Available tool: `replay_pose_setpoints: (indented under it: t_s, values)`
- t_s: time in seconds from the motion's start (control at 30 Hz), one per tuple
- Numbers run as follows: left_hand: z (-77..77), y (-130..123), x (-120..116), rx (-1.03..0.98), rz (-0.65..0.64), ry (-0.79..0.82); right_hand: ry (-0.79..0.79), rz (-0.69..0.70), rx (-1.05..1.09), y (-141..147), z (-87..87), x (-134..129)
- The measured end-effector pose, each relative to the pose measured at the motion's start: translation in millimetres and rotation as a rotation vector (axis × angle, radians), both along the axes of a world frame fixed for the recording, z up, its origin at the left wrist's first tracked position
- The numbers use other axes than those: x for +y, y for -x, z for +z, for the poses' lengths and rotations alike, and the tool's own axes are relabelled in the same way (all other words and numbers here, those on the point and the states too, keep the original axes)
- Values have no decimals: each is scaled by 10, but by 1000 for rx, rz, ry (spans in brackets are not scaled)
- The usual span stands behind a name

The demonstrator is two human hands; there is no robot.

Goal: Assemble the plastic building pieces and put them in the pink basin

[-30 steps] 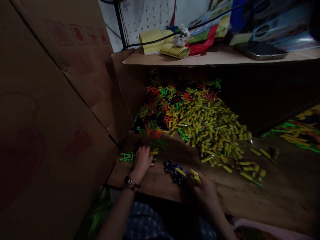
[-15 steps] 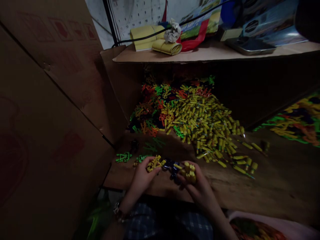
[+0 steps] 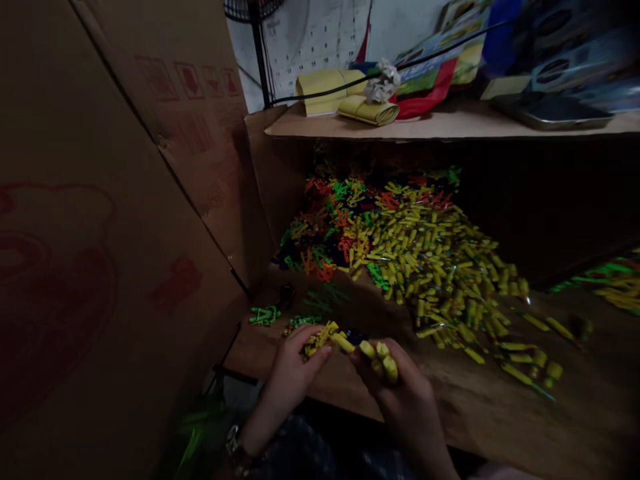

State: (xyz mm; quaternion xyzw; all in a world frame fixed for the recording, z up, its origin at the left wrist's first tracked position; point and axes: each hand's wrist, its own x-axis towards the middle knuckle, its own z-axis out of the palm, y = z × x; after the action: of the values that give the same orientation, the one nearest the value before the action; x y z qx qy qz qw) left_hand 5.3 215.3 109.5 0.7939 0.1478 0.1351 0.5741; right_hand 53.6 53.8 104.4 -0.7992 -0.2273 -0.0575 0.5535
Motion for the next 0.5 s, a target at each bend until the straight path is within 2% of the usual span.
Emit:
replay_pose_setpoints:
  t_s: [0.3,0.4,0.5]
  values:
    - [80,52,93,20,-141,6,152,126,-504,211,148,-18]
    - [89,86,195,94,-220,47,154,173,-498,190,132,-42]
    - [75,98,270,223,-402,164,133,211,-347,85,24,-109]
